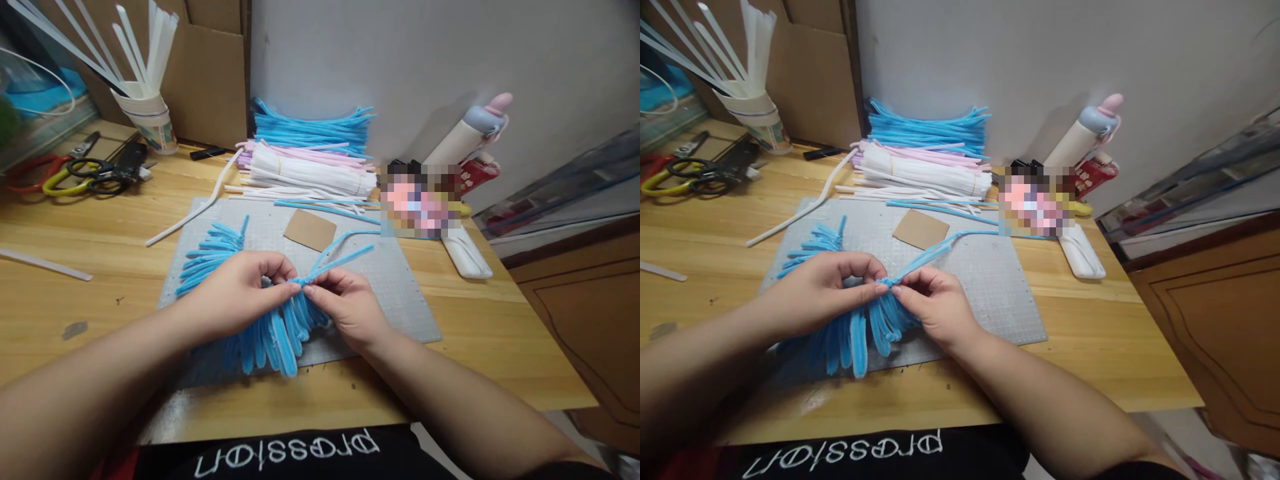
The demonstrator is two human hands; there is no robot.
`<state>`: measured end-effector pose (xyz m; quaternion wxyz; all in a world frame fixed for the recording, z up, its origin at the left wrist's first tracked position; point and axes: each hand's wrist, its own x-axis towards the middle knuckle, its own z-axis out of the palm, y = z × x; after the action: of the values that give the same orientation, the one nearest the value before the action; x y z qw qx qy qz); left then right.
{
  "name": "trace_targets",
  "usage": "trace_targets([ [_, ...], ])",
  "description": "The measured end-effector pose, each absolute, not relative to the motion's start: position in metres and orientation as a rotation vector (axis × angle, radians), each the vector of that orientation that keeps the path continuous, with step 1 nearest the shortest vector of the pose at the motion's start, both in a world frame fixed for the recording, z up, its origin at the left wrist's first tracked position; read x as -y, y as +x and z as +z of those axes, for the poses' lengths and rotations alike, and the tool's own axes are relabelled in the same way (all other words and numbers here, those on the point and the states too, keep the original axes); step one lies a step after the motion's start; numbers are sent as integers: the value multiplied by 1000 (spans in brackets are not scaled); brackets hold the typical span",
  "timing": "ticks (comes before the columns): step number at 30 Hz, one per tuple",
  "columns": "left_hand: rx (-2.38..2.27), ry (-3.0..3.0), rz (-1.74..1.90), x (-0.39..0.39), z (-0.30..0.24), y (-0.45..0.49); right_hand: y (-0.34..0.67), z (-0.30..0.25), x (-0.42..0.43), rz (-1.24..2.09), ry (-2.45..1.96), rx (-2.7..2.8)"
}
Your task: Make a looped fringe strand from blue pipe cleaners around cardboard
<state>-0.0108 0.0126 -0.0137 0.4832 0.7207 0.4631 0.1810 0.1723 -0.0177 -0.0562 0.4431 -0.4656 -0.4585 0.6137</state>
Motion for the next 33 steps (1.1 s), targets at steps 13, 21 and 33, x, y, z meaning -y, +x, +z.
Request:
trace_targets([
  [13,-1046,1873,404,-14,-11,-12,191,-46,12,938,-1063,1779],
  [21,-1137,1842,448,-11,-10,-12,177,-47,18,1654,-1092,1113],
  [33,-1214,1876,452,-11,-15,-10,167,-51,23,1570,-1124,1000],
])
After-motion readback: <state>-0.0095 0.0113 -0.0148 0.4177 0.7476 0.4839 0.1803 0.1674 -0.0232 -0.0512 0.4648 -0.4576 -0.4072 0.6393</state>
